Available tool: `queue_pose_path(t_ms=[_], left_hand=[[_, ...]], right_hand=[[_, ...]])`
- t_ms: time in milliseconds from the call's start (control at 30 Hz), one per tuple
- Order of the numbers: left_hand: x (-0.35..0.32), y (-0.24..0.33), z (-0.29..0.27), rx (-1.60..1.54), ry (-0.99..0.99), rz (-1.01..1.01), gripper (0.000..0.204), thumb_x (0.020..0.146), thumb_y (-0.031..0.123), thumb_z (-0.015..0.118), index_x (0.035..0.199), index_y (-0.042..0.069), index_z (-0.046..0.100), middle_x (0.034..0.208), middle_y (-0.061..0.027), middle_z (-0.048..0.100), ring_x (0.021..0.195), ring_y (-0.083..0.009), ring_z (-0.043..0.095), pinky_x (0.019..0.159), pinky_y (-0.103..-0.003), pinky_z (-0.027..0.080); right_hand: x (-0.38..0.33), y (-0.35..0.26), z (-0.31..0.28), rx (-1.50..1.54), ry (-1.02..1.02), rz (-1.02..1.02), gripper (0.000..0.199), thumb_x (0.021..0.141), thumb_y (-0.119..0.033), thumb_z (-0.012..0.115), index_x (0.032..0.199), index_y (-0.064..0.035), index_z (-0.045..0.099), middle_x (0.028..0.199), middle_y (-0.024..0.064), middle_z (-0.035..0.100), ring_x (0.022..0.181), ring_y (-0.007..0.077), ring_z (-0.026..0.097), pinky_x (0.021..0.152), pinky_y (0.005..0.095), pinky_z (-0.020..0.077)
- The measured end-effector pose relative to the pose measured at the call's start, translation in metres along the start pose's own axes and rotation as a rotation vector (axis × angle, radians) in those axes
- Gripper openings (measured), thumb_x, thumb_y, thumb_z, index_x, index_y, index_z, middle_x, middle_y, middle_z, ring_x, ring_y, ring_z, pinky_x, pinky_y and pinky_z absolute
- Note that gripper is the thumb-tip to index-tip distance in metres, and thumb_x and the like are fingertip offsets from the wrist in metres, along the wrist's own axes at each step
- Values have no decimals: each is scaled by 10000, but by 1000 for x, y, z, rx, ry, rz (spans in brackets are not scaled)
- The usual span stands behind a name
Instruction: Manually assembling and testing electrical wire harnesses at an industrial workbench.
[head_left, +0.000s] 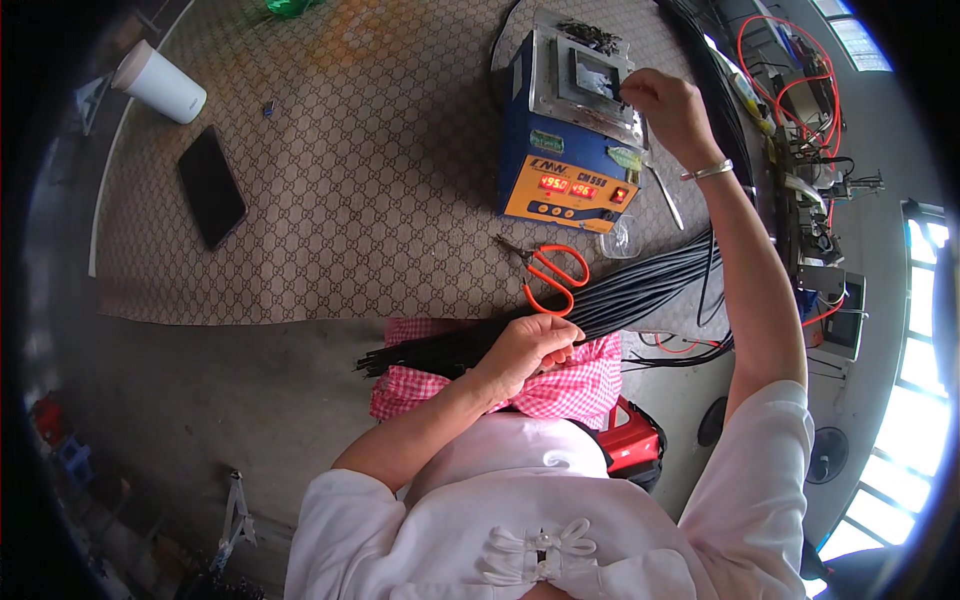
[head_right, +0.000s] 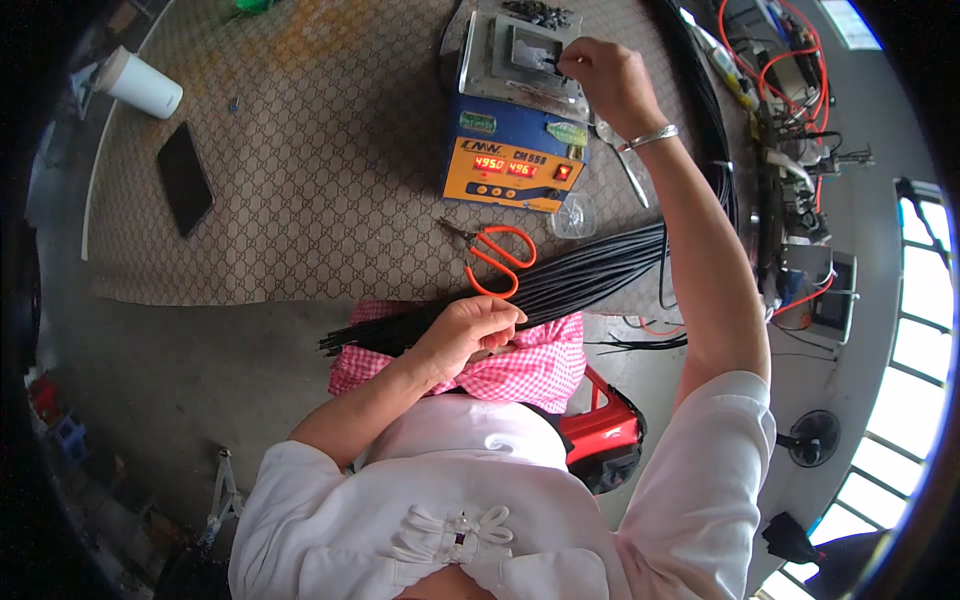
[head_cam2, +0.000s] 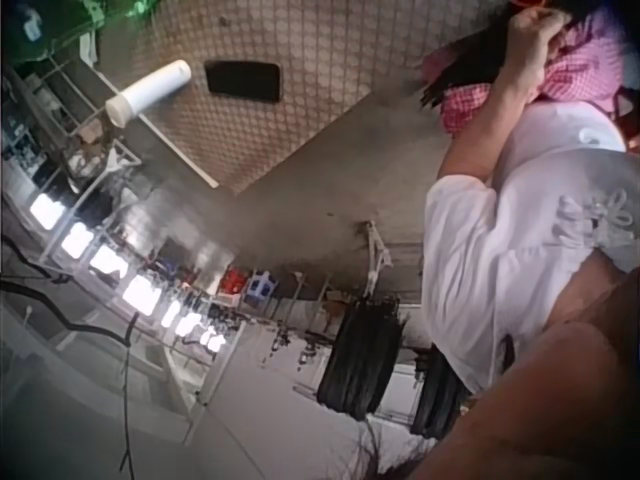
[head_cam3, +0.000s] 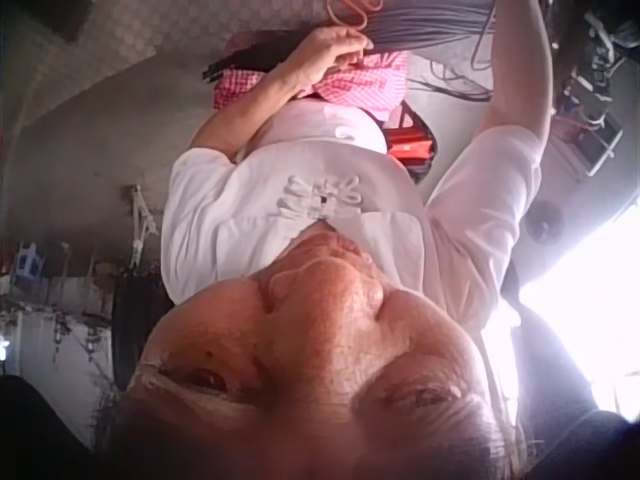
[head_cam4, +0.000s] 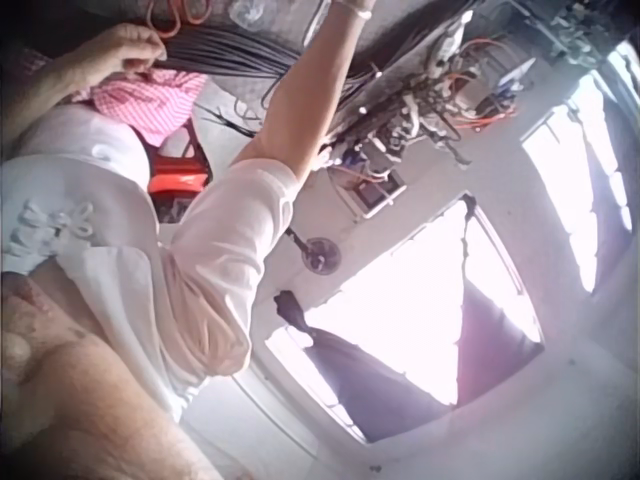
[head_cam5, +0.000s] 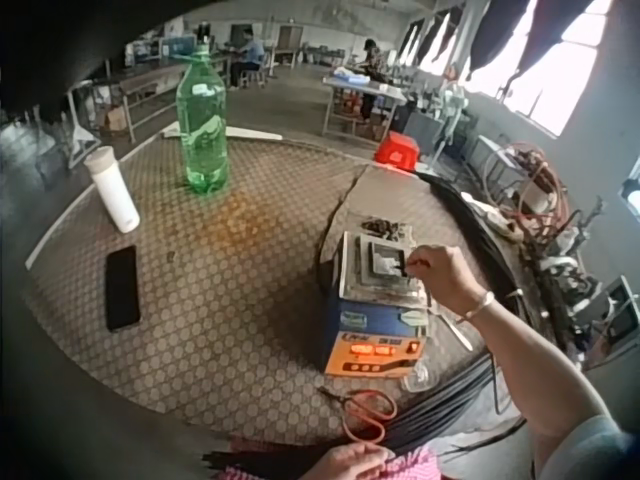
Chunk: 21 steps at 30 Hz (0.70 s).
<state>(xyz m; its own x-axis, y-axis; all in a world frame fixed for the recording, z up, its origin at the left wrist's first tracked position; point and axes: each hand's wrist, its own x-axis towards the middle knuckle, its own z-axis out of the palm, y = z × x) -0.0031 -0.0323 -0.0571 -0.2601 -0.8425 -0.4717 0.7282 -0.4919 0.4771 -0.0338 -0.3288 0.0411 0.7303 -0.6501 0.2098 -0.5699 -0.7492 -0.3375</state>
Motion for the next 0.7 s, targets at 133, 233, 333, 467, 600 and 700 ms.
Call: queue_pose_path(t_ms=[133,233,333,467,600,700], left_hand=[[1,-3,0,-25,14,14,161,833,158,553,883,17,612,679,-3,533,593,-40,454,529,-154,375],[-1,0,1,9,0,2,184,859,163,521,907,3,595,700,3,526,631,-42,460,581,-166,384],[-1,1,1,28,-6,-2,193,872,164,503,918,-4,587,712,7,523,651,-44,465,607,-172,390],[0,0,0,18,-7,-1,193,870,167,505,914,-2,588,715,7,525,656,-45,468,615,-175,393],[-1,1,0,13,-11,5,195,868,169,508,915,-3,588,719,7,528,660,-45,472,623,-176,396],[0,0,0,11,-11,3,195,867,166,509,918,-4,588,720,7,530,662,-44,474,625,-175,397]], right_hand=[[-1,1,-1,24,13,-14,155,746,-183,599,835,-65,647,739,113,632,675,234,619,630,305,471],[0,0,-4,-5,16,-41,159,752,-198,592,831,-71,649,748,111,633,689,247,618,644,317,474],[4,-2,-8,-116,-8,-77,172,773,-189,567,855,-55,636,755,107,627,689,231,615,640,300,468],[10,-8,-12,-282,-30,-150,178,800,-229,523,831,-98,641,777,102,631,754,282,608,679,369,471],[15,-15,-11,-377,-87,-128,157,802,-212,529,848,-110,638,790,104,629,766,279,607,677,373,474],[19,-10,-9,-422,-107,-158,145,800,-201,536,854,-115,640,795,108,629,766,281,607,675,378,475]])
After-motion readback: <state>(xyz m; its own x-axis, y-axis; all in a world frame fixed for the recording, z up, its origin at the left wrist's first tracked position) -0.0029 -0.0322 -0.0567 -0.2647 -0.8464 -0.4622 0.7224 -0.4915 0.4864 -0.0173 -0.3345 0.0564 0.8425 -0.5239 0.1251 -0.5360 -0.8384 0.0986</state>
